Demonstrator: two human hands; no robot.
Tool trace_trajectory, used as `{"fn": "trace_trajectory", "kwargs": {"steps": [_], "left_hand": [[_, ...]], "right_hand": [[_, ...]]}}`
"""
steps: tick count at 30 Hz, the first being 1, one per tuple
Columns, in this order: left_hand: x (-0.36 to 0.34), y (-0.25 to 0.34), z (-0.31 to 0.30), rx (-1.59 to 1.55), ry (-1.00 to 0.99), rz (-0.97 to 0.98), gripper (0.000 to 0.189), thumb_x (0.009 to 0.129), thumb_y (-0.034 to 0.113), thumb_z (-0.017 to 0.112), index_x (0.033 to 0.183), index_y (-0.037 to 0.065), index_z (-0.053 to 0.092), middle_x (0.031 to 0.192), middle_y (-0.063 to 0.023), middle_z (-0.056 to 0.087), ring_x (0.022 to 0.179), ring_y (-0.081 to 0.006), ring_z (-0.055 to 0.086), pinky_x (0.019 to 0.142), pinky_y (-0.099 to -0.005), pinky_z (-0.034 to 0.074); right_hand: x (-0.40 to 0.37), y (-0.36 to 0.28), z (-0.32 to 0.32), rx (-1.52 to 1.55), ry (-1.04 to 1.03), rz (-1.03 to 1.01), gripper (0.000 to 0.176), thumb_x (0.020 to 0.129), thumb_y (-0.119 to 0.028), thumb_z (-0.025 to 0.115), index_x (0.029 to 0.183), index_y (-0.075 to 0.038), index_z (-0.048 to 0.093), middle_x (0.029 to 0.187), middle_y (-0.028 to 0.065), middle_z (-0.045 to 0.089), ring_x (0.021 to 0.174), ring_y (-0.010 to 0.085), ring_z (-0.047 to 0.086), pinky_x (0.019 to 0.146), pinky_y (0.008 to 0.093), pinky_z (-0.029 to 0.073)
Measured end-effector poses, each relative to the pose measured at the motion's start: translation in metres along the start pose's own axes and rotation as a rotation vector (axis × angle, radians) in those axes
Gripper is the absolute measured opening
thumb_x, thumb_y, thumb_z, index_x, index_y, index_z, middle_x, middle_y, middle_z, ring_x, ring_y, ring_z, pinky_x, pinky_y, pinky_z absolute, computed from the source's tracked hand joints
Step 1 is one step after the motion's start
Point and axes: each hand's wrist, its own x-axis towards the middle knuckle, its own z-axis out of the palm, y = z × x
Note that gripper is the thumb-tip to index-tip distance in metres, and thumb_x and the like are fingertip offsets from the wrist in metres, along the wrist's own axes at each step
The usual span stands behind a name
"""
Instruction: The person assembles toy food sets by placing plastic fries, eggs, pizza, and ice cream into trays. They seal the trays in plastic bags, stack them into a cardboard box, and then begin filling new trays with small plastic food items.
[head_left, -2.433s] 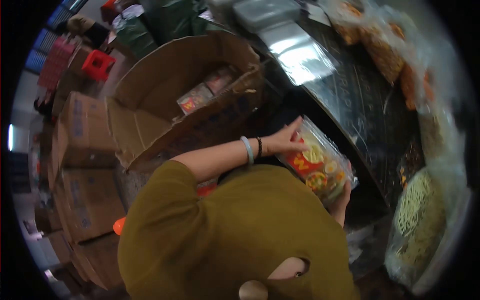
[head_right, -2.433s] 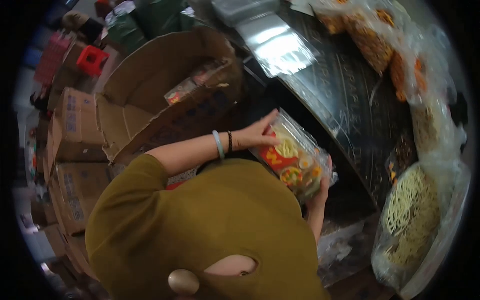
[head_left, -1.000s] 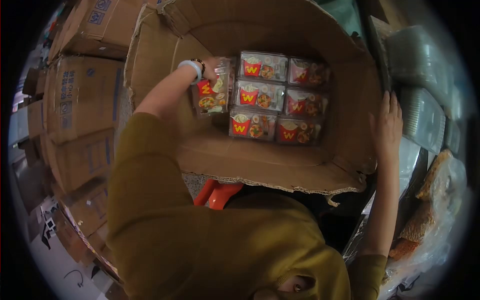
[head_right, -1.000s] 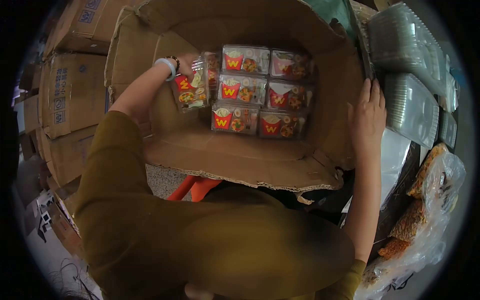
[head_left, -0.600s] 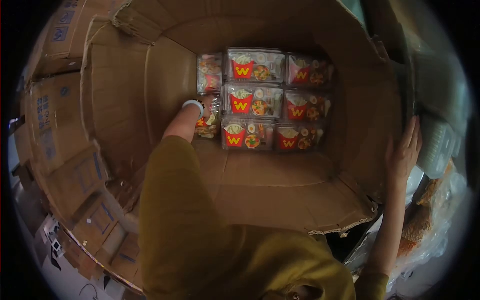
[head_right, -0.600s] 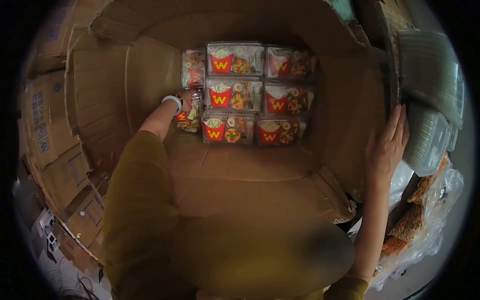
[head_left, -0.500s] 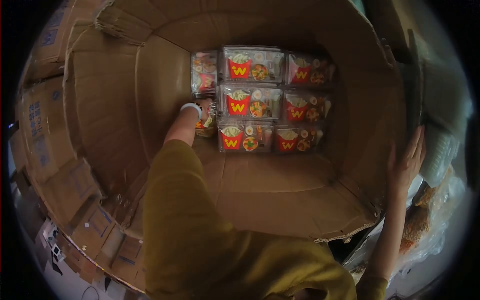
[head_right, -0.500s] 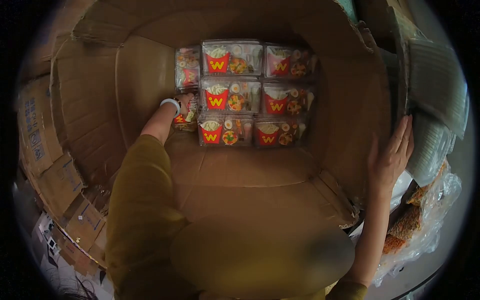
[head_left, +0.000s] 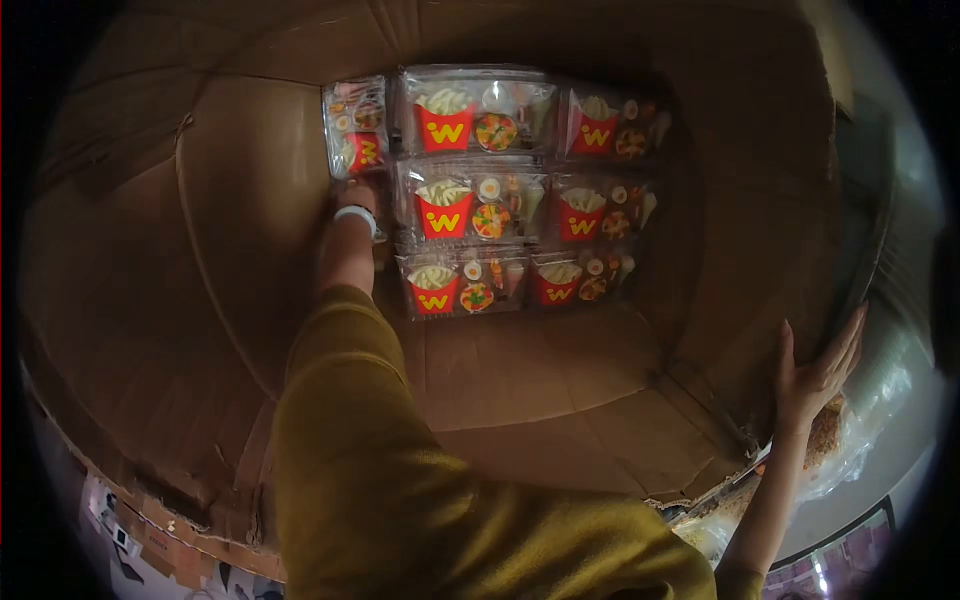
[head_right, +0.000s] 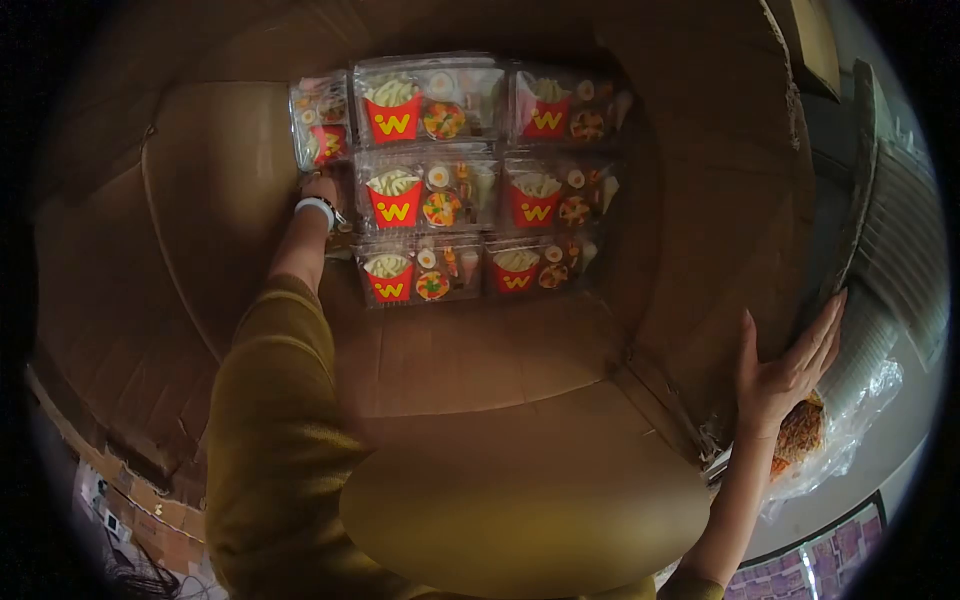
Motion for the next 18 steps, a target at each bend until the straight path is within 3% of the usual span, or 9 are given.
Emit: {"fn": "trace_trajectory", "kwargs": {"steps": [1, 5, 7, 8, 9, 12, 13, 15, 18], "left_hand": [[-0.004, 0.004, 0.005, 0.054, 0.119, 0.007, 0.033, 0.089, 0.027, 0.051, 0.113, 0.01, 0.067, 0.136, -0.0084, 0.05, 0.122, -0.0273, 0.048, 0.097, -0.0411, 0.041], [0.0, 0.021, 0.048, 0.238, 0.417, -0.146, 0.051, 0.087, 0.023, 0.049, 0.136, 0.008, 0.046, 0.135, -0.0101, 0.046, 0.113, -0.0249, 0.047, 0.097, -0.0407, 0.04], [-0.015, 0.024, 0.05, -0.022, 0.455, -0.215, 0.063, 0.088, 0.024, 0.048, 0.144, 0.003, 0.028, 0.14, -0.0115, 0.04, 0.12, -0.0281, 0.044, 0.105, -0.0421, 0.034], [0.004, 0.016, 0.087, 0.078, 0.577, -0.241, 0.064, 0.088, 0.02, 0.046, 0.146, 0.001, 0.024, 0.144, -0.0122, 0.037, 0.128, -0.0342, 0.037, 0.112, -0.0436, 0.026], [-0.017, 0.017, 0.064, 0.121, 0.422, -0.238, 0.064, 0.089, 0.019, 0.044, 0.146, 0.001, 0.023, 0.145, -0.0131, 0.036, 0.131, -0.0365, 0.034, 0.113, -0.044, 0.025], [0.068, -0.057, 0.093, -0.744, -0.18, 0.034, 0.079, 0.079, 0.038, 0.06, 0.139, -0.004, 0.032, 0.143, -0.024, 0.033, 0.135, -0.0383, 0.03, 0.11, -0.0399, 0.03], [0.067, -0.054, 0.097, -0.415, -0.239, -0.053, 0.075, 0.078, 0.038, 0.061, 0.137, -0.003, 0.038, 0.139, -0.0246, 0.041, 0.133, -0.0375, 0.035, 0.109, -0.0394, 0.033], [0.074, -0.09, 0.077, -0.977, 0.06, 0.382, 0.052, 0.079, 0.03, 0.06, 0.121, 0.001, 0.055, 0.123, -0.0253, 0.055, 0.117, -0.0372, 0.052, 0.098, -0.0425, 0.043], [0.052, -0.028, 0.046, -0.609, 0.269, 0.134, 0.037, 0.08, 0.026, 0.061, 0.106, 0.0, 0.061, 0.109, -0.0278, 0.06, 0.104, -0.0412, 0.058, 0.086, -0.0451, 0.048]], "right_hand": [[0.0, 0.001, 0.001, 0.005, -0.003, -0.002, 0.088, 0.079, -0.04, 0.072, 0.141, 0.006, 0.029, 0.141, 0.0246, 0.039, 0.125, 0.0404, 0.043, 0.104, 0.0461, 0.036], [0.002, -0.001, 0.0, 0.013, -0.019, 0.009, 0.088, 0.079, -0.039, 0.072, 0.141, 0.006, 0.029, 0.141, 0.0247, 0.039, 0.125, 0.0409, 0.043, 0.104, 0.0461, 0.035], [0.003, 0.0, 0.0, 0.043, -0.016, 0.008, 0.088, 0.079, -0.038, 0.073, 0.142, 0.006, 0.028, 0.141, 0.025, 0.039, 0.125, 0.0413, 0.043, 0.104, 0.0464, 0.035], [0.003, 0.0, 0.001, 0.053, -0.009, 0.017, 0.089, 0.079, -0.037, 0.073, 0.142, 0.006, 0.028, 0.141, 0.0252, 0.039, 0.125, 0.0415, 0.043, 0.104, 0.0465, 0.035], [0.001, 0.0, 0.0, 0.065, -0.02, 0.019, 0.089, 0.078, -0.037, 0.073, 0.142, 0.006, 0.028, 0.141, 0.0257, 0.039, 0.125, 0.0418, 0.043, 0.104, 0.0467, 0.035], [0.002, -0.002, -0.006, 0.086, -0.026, 0.051, 0.091, 0.076, -0.035, 0.075, 0.142, 0.006, 0.027, 0.14, 0.0275, 0.038, 0.125, 0.0429, 0.042, 0.105, 0.0473, 0.034], [0.002, -0.003, -0.006, 0.102, -0.026, 0.06, 0.093, 0.074, -0.035, 0.075, 0.142, 0.007, 0.026, 0.14, 0.0285, 0.038, 0.126, 0.0433, 0.042, 0.105, 0.0475, 0.034], [0.002, -0.003, -0.009, 0.196, -0.031, 0.088, 0.097, 0.071, -0.035, 0.077, 0.141, 0.008, 0.026, 0.141, 0.0301, 0.035, 0.126, 0.0445, 0.04, 0.105, 0.0475, 0.033], [-0.002, 0.001, -0.013, 0.329, -0.036, 0.143, 0.098, 0.069, -0.035, 0.078, 0.14, 0.009, 0.026, 0.142, 0.0306, 0.032, 0.127, 0.0455, 0.038, 0.106, 0.0478, 0.033]]}}
